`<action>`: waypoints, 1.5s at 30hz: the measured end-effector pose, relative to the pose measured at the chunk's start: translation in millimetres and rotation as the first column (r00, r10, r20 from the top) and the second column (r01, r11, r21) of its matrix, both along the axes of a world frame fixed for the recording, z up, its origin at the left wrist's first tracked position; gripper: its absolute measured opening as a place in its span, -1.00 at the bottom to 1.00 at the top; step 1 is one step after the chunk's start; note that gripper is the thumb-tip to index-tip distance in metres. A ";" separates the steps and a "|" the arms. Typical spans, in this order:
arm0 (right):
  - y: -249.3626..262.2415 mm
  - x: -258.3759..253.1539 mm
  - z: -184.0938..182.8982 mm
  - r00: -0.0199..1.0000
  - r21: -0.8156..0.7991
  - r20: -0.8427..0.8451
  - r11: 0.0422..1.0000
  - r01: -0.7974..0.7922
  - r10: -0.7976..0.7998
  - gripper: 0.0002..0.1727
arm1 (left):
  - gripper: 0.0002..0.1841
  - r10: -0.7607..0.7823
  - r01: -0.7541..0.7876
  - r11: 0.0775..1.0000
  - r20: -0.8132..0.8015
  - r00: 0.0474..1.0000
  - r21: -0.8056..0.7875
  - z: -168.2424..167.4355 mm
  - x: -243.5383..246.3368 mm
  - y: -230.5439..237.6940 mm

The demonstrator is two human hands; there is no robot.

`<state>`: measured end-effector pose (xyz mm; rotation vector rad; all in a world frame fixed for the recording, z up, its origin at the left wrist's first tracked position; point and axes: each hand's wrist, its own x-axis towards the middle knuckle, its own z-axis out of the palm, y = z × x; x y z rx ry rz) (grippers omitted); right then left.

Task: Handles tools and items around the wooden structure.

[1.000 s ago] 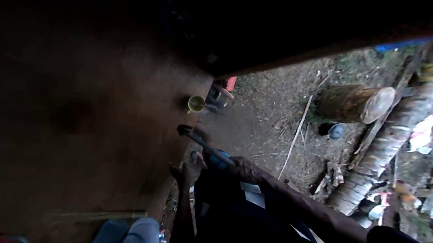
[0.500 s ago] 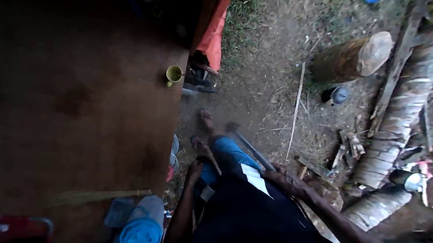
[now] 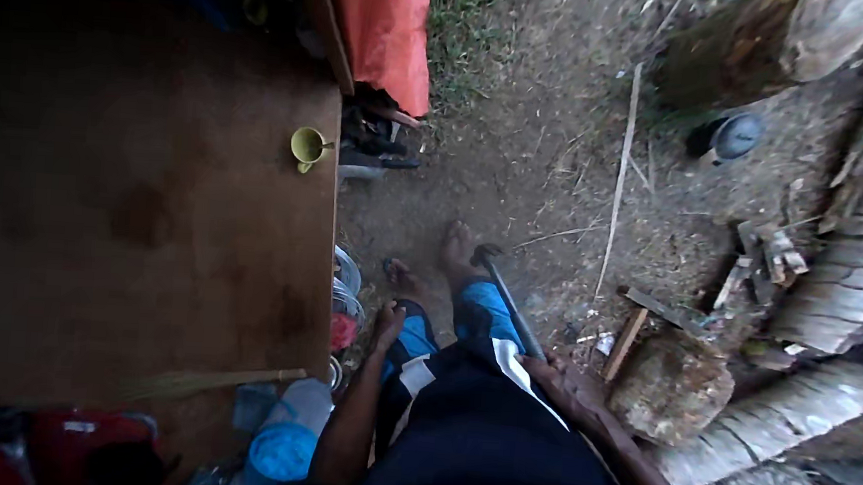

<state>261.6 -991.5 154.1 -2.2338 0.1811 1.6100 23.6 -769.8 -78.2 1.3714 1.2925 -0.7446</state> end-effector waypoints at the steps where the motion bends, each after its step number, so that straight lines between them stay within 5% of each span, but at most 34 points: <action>1: -2.1 7.9 -4.3 1.000 0.004 -0.007 1.000 -0.004 0.004 -0.54 | -0.46 -0.006 0.006 1.000 -0.010 1.000 0.020 -3.0 9.2 1.2; 6: -0.7 63.3 -36.2 0.997 0.033 -0.077 0.999 0.031 -0.028 -0.50 | -0.52 0.044 -0.044 0.989 0.002 0.999 0.140 -15.6 71.9 22.8; 14: 13.9 102.4 -73.4 0.847 0.031 -0.303 0.884 0.466 -0.436 -0.60 | -0.56 0.190 -0.210 0.952 0.110 0.976 0.221 -18.5 174.1 46.7; 20: 20.8 103.9 -91.0 0.778 -0.015 -0.329 0.827 0.562 -0.534 -0.61 | -0.59 0.314 -0.327 0.940 0.132 0.940 0.095 -40.0 217.6 61.6; 27: 54.8 126.3 -141.1 0.694 0.005 -0.406 0.758 0.652 -0.594 -0.65 | -0.54 0.565 -0.561 0.825 0.128 0.815 -0.069 -101.4 260.8 117.1; 31: 88.1 167.6 -206.7 0.747 0.003 -0.401 0.815 0.579 -0.530 -0.63 | -0.54 0.658 -0.668 0.744 0.164 0.735 0.011 -161.6 290.7 162.3; 38: 134.9 241.1 -376.8 0.894 0.048 -0.314 0.935 0.351 -0.320 -0.59 | -0.48 0.681 -0.722 0.660 0.241 0.692 0.208 -269.7 335.6 243.9; 45: 165.2 282.3 -497.3 0.983 0.040 -0.148 0.993 0.111 -0.104 -0.48 | -0.35 0.701 -0.733 0.617 0.222 0.677 0.287 -344.0 352.0 292.9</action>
